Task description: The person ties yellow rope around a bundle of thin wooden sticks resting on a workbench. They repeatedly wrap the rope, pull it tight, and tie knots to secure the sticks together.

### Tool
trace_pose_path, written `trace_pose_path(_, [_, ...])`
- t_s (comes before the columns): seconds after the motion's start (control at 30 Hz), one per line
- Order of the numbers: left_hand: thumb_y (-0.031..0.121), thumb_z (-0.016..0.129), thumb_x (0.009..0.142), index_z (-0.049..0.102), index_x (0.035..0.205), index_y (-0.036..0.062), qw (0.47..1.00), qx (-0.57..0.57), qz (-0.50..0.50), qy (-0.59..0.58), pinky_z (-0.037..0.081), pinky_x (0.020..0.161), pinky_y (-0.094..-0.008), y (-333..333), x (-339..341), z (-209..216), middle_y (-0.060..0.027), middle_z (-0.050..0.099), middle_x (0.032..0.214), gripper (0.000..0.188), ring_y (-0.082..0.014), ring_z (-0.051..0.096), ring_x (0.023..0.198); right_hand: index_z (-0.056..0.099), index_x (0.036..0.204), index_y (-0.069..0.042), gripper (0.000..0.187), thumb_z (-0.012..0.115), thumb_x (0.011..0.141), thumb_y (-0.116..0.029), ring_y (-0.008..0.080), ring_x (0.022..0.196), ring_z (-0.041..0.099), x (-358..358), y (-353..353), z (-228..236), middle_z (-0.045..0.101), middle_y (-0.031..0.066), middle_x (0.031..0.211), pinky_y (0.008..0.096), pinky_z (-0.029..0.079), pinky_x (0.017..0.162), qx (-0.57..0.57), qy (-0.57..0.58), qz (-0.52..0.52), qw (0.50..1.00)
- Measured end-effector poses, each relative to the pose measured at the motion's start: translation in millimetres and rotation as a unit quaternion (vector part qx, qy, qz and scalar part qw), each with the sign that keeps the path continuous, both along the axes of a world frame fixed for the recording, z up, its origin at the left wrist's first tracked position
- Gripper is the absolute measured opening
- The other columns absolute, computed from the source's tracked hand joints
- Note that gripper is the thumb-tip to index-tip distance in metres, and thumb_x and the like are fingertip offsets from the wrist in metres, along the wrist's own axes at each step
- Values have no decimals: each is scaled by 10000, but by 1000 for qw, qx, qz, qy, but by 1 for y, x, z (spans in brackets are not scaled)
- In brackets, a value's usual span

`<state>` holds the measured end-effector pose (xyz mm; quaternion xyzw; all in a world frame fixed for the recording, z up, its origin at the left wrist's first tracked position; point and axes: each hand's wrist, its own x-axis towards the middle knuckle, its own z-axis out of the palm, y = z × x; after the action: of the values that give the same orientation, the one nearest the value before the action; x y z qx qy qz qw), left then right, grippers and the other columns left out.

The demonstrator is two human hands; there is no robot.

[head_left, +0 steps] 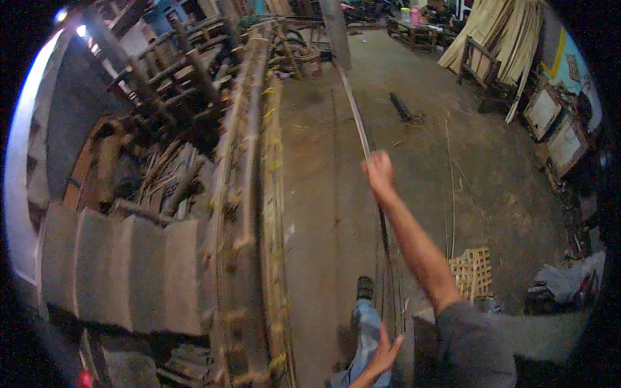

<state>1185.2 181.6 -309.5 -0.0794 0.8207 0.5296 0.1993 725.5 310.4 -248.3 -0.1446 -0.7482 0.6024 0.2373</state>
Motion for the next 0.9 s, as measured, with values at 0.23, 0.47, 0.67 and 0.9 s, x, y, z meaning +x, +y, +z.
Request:
trace_pose_path(0.23, [324, 473, 961, 661, 1049, 69, 963, 5, 224, 151, 466, 653, -360, -138, 54, 104, -104, 660, 796, 329, -235, 624, 715, 344, 1380, -65, 518, 494, 885, -39, 138, 585, 590, 28, -166, 127, 656, 98, 826, 270, 459, 452, -259, -5, 211, 943])
trace_pose_path(0.47, [292, 518, 927, 662, 1069, 46, 941, -103, 310, 86, 472, 762, -344, -273, 232, 158, -115, 654, 888, 318, -211, 607, 829, 483, 1340, -60, 513, 503, 828, -23, 132, 567, 568, 191, -368, 111, 668, 88, 829, 283, 464, 506, -60, 59, 110, 990])
trace_pose_path(0.67, [451, 432, 976, 578, 1245, 56, 928, -102, 350, 81, 381, 1004, -474, -309, 319, 148, -171, 559, 1264, 499, -361, 504, 1174, 525, 1309, -69, 475, 544, 835, -85, 146, 600, 589, 265, -428, 102, 671, 76, 816, 304, 480, 506, -71, 42, 116, 990])
trace_pose_path(0.9, [440, 465, 968, 576, 1250, 65, 919, -192, 342, -35, 391, 998, -451, -344, 372, 210, -139, 523, 1310, 482, -334, 483, 1203, 545, 1241, -33, 431, 613, 858, -218, 249, 1000, 616, 347, -331, 28, 644, 135, 1083, 352, 461, 883, 44, -70, 316, 945])
